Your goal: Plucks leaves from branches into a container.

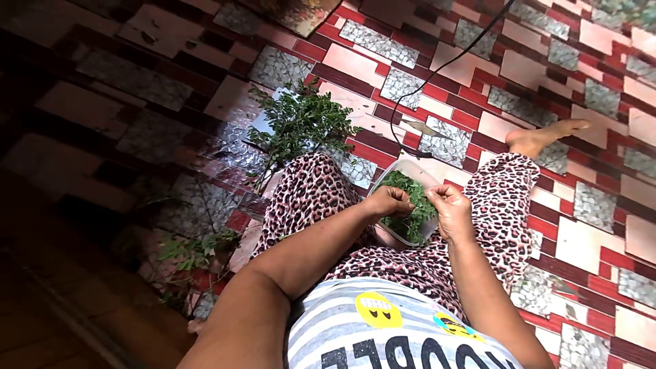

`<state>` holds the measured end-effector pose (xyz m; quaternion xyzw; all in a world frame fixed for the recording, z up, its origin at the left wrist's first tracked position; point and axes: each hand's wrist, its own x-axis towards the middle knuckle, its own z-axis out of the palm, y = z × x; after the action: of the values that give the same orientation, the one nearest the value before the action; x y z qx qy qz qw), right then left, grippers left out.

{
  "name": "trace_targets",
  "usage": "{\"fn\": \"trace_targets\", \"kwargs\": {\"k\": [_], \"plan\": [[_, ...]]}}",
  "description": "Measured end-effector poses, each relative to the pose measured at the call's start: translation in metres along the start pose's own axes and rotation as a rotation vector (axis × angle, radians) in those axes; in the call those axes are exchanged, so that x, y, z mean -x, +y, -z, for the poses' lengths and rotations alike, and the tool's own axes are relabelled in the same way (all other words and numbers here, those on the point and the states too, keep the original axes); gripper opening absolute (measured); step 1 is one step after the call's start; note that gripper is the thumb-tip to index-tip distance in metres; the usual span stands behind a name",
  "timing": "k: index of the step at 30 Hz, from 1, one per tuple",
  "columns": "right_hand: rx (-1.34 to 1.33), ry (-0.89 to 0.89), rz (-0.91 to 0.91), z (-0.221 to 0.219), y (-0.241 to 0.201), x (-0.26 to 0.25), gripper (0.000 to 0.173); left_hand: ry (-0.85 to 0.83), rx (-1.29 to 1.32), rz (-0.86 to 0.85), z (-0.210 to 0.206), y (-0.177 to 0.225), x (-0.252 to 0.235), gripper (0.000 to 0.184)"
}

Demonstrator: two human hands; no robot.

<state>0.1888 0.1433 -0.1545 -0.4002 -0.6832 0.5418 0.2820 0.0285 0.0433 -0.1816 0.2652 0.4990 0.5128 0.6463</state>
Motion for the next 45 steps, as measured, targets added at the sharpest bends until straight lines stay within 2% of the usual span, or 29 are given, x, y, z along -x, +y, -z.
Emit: {"fn": "trace_targets", "kwargs": {"k": [2, 8, 11, 13, 19, 24, 33, 36, 40, 43, 45], "plan": [[0.079, 0.001, 0.046, 0.001, 0.002, 0.001, 0.004, 0.013, -0.003, -0.004, 0.001, 0.0, 0.001, 0.009], [0.163, -0.053, 0.181, 0.007, 0.001, 0.003, 0.017, -0.012, -0.043, -0.013, 0.001, -0.001, 0.0, 0.008], [0.211, -0.072, 0.166, 0.008, 0.0, 0.003, 0.02, -0.022, -0.059, -0.021, 0.002, -0.001, -0.001, 0.008], [0.224, -0.071, 0.112, 0.008, -0.001, 0.003, 0.015, -0.024, -0.057, -0.023, 0.002, -0.001, -0.001, 0.007], [0.053, -0.059, -0.042, 0.005, -0.002, 0.004, 0.01, -0.029, -0.057, -0.023, 0.001, -0.002, -0.002, 0.007], [0.026, -0.069, -0.067, 0.001, 0.0, 0.003, 0.005, -0.034, -0.07, -0.012, 0.0, -0.002, -0.002, 0.007], [-0.267, -0.002, -0.191, 0.001, -0.001, 0.006, 0.012, 0.108, 0.151, 0.037, 0.0, -0.003, -0.002, 0.005], [-0.262, 0.009, -0.123, 0.0, 0.002, 0.009, 0.01, 0.151, 0.201, 0.059, 0.001, -0.004, -0.005, 0.005], [-0.187, 0.043, -0.008, 0.001, 0.008, 0.01, 0.008, 0.192, 0.287, 0.104, -0.001, 0.0, -0.006, 0.018], [-0.195, 0.054, -0.022, 0.002, 0.008, 0.01, 0.008, 0.133, 0.277, 0.076, -0.003, 0.004, -0.004, 0.05], [-0.206, 0.056, -0.04, 0.003, 0.008, 0.01, 0.009, 0.122, 0.267, 0.054, -0.003, 0.005, -0.003, 0.047]]}}
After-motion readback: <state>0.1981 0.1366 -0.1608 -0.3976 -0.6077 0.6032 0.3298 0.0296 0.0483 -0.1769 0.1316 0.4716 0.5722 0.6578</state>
